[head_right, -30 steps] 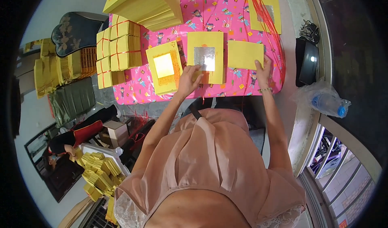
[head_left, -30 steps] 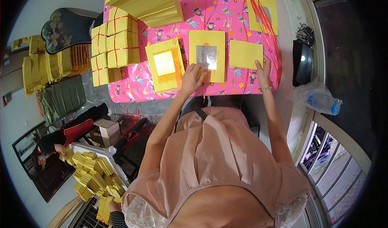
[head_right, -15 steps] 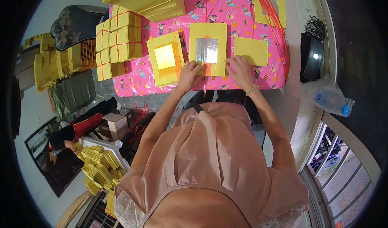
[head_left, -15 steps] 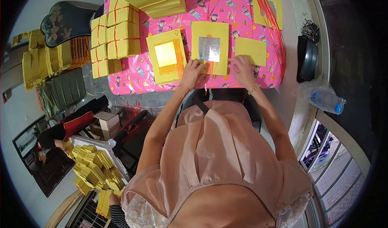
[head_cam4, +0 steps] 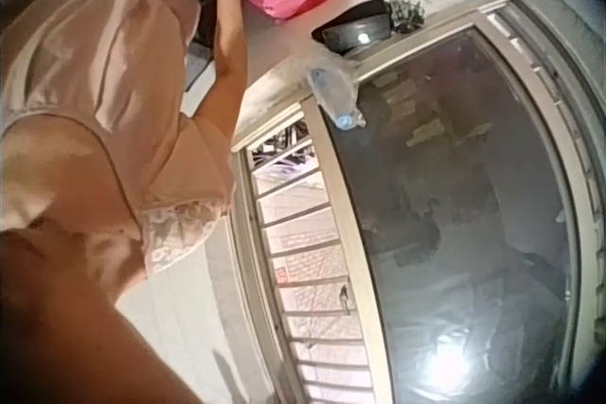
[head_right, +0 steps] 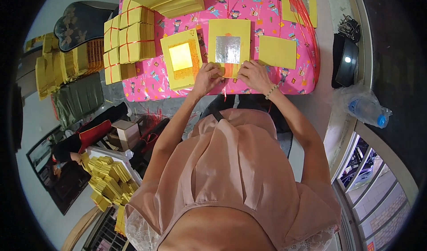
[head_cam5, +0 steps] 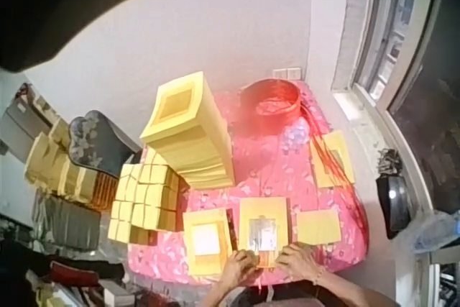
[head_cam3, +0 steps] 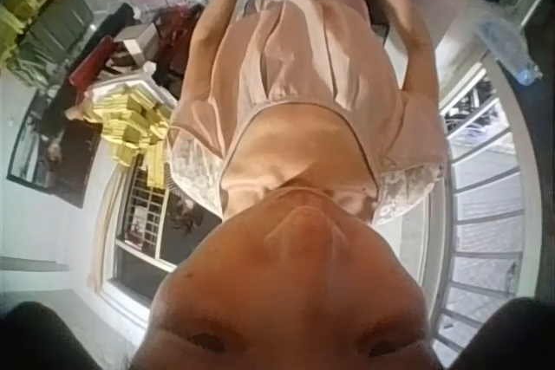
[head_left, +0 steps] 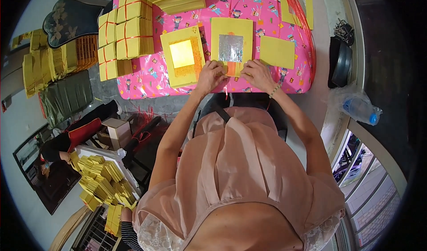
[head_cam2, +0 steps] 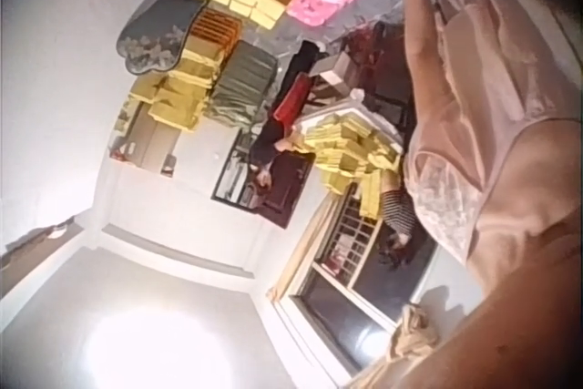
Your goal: Tying bundles of yellow paper with red string.
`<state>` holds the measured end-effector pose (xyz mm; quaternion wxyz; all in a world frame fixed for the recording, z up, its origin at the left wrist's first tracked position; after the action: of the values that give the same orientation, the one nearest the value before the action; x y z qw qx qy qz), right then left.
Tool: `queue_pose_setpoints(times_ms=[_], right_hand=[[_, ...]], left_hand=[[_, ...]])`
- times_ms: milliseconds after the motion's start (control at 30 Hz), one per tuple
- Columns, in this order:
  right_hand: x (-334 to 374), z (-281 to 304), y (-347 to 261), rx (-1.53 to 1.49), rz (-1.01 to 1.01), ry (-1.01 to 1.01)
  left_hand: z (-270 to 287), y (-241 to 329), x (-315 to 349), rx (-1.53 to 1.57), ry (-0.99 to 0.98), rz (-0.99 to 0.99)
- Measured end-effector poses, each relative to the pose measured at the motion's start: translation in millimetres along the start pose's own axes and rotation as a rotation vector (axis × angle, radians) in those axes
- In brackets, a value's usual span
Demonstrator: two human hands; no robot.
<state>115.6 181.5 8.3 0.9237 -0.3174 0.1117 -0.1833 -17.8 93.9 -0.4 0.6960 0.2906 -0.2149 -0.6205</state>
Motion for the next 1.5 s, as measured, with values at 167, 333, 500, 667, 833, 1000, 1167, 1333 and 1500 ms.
queue_pose_setpoints(times_ms=[167, 333, 500, 667, 833, 1000, 1167, 1333, 1500], right_hand=[[-3, 2, 15, -0.175, -0.165, 0.069], [-3, -10, 28, -0.253, -0.27, 0.027], [-3, -16, 40, -0.326, -0.388, -0.02], [-3, -19, 46, -0.354, -0.391, 0.002], [-2, -26, 54, -0.411, -0.447, -0.012], [-4, -21, 49, -0.381, -0.396, 0.009], [-3, -12, 42, -0.263, -0.351, 0.006], [-12, 10, 30, -0.24, -0.333, 0.068], [-48, 43, 45, -0.254, -0.347, 0.162]], left_hand=[[-1, -6, 3, 0.077, 0.032, 0.009], [1, -4, 4, 0.067, 0.076, 0.001], [0, -6, 4, 0.086, 0.063, 0.027], [1, -8, 2, 0.114, 0.07, 0.031], [1, -11, 1, 0.171, 0.071, 0.063], [3, -8, -1, 0.14, 0.064, 0.033], [13, 10, -6, 0.036, 0.042, -0.004], [23, 21, -14, -0.125, 0.087, -0.021], [48, 47, -16, -0.3, 0.368, -0.059]])
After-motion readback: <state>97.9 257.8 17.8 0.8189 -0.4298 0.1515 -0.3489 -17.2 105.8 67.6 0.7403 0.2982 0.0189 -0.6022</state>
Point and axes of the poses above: each hand's wrist, its own x-axis away from the middle knuckle, its own z-axis out of the back of the hand, y = z × x, the point moved 9 cm from there along -x, towards the middle knuckle, and after that the axes turned 2 degrees about y, right-handed, at the moved point
